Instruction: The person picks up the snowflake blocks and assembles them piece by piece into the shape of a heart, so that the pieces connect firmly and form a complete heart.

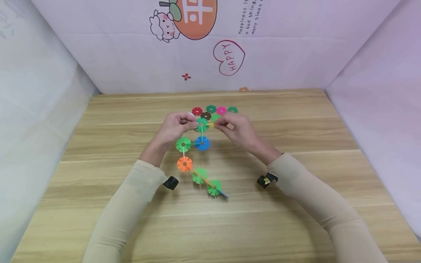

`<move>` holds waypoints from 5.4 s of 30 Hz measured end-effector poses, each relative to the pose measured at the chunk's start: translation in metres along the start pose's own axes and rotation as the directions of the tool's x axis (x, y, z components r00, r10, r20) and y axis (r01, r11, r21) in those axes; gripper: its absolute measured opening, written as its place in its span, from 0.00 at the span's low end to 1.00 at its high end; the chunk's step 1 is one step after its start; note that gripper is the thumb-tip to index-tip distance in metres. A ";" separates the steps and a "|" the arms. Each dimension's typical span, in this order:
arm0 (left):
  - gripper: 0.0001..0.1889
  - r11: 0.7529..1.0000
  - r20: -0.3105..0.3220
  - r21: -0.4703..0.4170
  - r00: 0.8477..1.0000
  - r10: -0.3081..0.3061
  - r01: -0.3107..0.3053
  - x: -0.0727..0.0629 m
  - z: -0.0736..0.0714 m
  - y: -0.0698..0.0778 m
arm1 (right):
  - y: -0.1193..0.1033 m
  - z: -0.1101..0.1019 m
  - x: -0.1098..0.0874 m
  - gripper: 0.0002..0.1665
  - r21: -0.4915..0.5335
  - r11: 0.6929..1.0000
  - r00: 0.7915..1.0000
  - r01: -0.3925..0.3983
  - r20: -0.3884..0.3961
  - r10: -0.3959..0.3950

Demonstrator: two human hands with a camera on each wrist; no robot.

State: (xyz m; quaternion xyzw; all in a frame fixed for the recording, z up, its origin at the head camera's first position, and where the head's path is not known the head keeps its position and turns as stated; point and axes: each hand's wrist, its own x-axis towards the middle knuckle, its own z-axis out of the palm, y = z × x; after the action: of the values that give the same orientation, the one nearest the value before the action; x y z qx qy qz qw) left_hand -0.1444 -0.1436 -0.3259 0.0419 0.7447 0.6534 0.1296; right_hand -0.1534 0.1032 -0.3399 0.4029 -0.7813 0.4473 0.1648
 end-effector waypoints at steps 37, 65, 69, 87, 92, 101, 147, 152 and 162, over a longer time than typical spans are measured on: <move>0.09 0.882 0.196 0.465 0.981 -0.015 -0.079 0.007 -0.010 0.042 | -0.008 -0.015 0.020 0.11 0.220 0.811 0.822 -0.543 0.339 0.458; 0.08 0.542 0.434 0.596 0.806 0.403 -0.592 -0.025 0.072 0.030 | 0.023 -0.050 -0.015 0.15 0.671 0.423 0.721 -0.609 0.246 0.648; 0.12 0.630 0.331 0.703 0.936 0.122 -0.331 0.005 0.057 -0.001 | 0.028 -0.059 -0.016 0.14 0.751 0.381 0.718 -0.540 0.174 0.674; 0.23 0.416 -0.022 0.909 1.000 -0.017 0.028 0.068 -0.005 -0.041 | 0.039 -0.079 -0.035 0.15 0.853 0.231 0.667 -0.468 0.171 0.725; 0.10 0.405 -0.039 0.914 0.998 0.045 0.017 0.059 -0.006 -0.039 | 0.039 -0.075 -0.033 0.16 0.858 0.208 0.652 -0.471 0.179 0.737; 0.19 0.481 0.003 0.876 1.000 0.027 -0.016 0.033 0.004 -0.037 | 0.038 -0.068 -0.031 0.16 0.856 0.180 0.628 -0.485 0.197 0.753; 0.06 0.964 -0.203 -0.143 0.960 0.191 -0.222 -0.023 0.073 -0.016 | -0.009 -0.030 -0.016 0.11 0.675 0.526 0.760 -0.517 0.079 0.645; 0.05 0.963 -0.211 -0.177 0.963 0.166 -0.205 -0.022 0.075 -0.013 | -0.011 -0.033 -0.016 0.13 0.734 0.431 0.735 -0.524 0.136 0.664; 0.04 0.984 -0.084 -0.097 0.987 0.139 -0.147 -0.020 0.062 -0.015 | -0.006 -0.044 -0.021 0.05 0.649 0.436 0.726 -0.624 0.273 0.631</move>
State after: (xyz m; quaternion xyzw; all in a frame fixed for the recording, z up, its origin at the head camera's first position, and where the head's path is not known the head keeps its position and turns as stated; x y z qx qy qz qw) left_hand -0.1082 -0.0909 -0.3444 0.0635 0.7096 0.6995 0.0554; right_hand -0.1404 0.1479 -0.3253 0.1126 -0.6400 0.7395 -0.1755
